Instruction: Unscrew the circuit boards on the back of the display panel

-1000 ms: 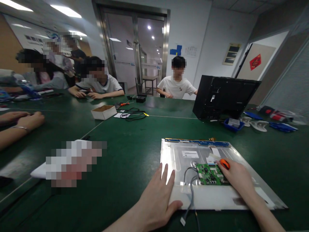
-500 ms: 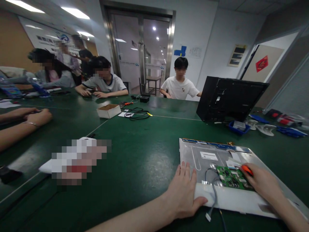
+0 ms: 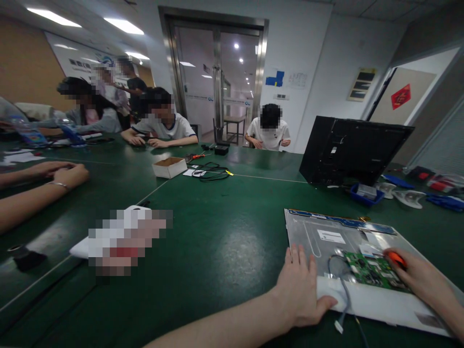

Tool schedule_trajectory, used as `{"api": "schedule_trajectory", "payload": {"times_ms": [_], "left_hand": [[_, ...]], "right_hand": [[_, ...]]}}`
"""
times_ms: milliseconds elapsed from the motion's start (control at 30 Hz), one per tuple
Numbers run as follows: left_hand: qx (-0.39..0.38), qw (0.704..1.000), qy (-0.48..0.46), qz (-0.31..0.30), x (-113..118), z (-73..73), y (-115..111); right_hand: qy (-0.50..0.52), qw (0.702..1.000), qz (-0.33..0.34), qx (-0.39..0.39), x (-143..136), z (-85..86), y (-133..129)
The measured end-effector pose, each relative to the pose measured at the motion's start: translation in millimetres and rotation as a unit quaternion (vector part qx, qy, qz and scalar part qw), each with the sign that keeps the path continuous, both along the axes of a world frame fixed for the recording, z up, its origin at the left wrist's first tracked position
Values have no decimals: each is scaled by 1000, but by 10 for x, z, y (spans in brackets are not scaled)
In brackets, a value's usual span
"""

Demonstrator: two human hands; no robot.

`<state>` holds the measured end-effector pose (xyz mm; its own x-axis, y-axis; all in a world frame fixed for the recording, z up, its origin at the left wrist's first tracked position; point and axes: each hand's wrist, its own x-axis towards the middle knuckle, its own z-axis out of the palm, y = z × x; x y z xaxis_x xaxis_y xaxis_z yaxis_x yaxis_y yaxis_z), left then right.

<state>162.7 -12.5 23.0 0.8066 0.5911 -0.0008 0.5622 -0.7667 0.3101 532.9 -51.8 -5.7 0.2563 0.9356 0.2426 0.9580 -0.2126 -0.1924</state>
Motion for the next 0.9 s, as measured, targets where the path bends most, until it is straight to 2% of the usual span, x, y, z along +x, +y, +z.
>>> {"api": "schedule_trajectory", "payload": {"times_ms": [200, 267, 367, 467, 600, 833, 900], "left_hand": [[8, 1000, -2, 6, 136, -13, 10], [11, 1000, -4, 8, 155, -17, 13], [15, 1000, -1, 9, 161, -18, 15], [14, 1000, 1, 6, 150, -22, 15], [14, 1000, 0, 5, 134, -42, 25], [16, 1000, -9, -1, 119, -75, 51], [17, 1000, -10, -4, 133, -80, 61]], "right_hand": [[75, 995, -61, 22, -39, 151, -255], [108, 992, -57, 45, -37, 128, -381], [132, 990, -25, 30, -44, 67, -541], [130, 989, -33, 63, -103, 25, -639], [131, 989, -28, 69, -108, 3, -661], [148, 989, -23, -16, 287, -102, -556], [117, 992, -15, -32, 348, -147, -505]]}}
